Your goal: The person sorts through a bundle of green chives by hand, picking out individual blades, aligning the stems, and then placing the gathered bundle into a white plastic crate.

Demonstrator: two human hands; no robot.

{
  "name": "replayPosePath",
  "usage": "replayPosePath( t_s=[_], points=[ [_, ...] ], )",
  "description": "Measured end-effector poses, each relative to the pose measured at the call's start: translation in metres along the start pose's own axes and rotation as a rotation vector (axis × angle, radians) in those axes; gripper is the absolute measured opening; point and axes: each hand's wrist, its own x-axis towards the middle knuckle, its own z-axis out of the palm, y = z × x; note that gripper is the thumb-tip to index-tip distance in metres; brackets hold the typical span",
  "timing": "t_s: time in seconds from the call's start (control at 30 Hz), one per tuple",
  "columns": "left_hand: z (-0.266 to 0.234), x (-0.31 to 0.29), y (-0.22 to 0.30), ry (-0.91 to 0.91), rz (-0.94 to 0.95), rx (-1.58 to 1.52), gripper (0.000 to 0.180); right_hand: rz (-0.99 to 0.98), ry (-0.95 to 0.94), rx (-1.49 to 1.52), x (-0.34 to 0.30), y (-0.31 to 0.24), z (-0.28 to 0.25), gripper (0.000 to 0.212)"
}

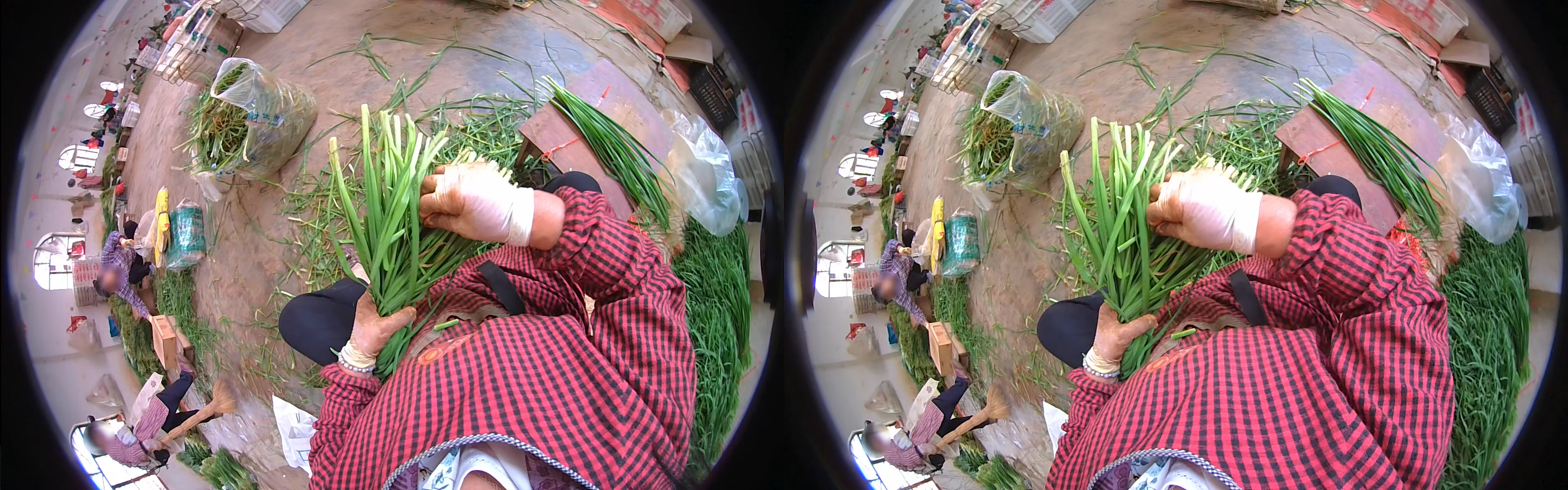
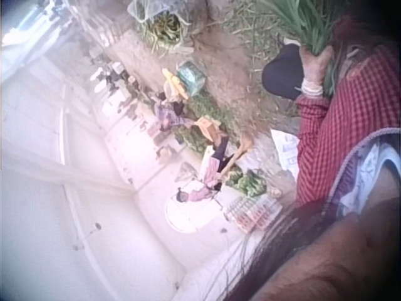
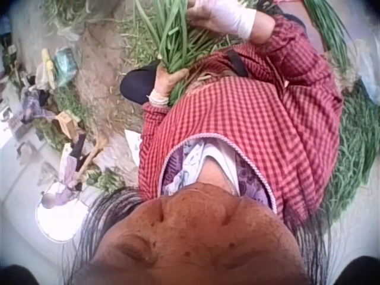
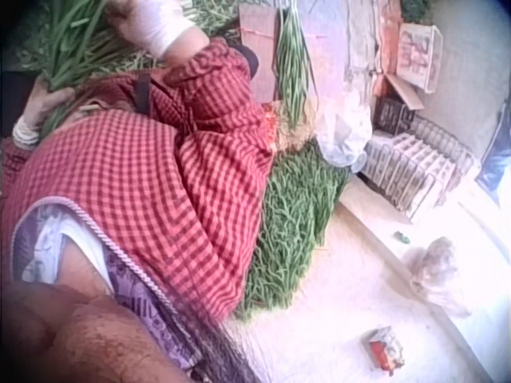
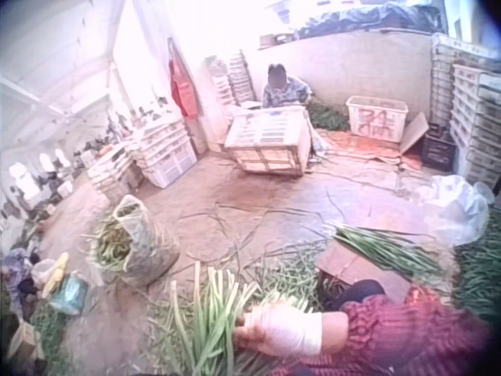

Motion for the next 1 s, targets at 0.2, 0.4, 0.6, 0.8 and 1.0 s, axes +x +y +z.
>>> replayPosePath(
  t_s=[0.2,0.4,0.6,0.8,1.0],
  points=[
    [-0.009,0.004,-0.006,-0.122,-0.018,-0.016,0.062,0.364,0.157,0.617,-0.016,0.042,-0.024,0.017],
    [-0.011,0.000,-0.004,-0.126,-0.048,-0.038,0.063,0.333,0.644,1.288,-0.044,0.076,-0.077,0.023],
    [-0.008,0.003,0.004,-0.031,-0.031,-0.048,0.044,0.515,0.434,0.083,-0.057,0.068,-0.048,0.028],
    [0.001,0.011,0.002,0.117,0.056,-0.029,0.051,0.242,0.096,0.097,-0.007,-0.023,0.010,0.027],
    [-0.009,0.009,0.001,0.180,0.153,0.017,0.063,-0.077,-0.148,0.633,-0.010,-0.068,0.049,0.012]
  ],
)
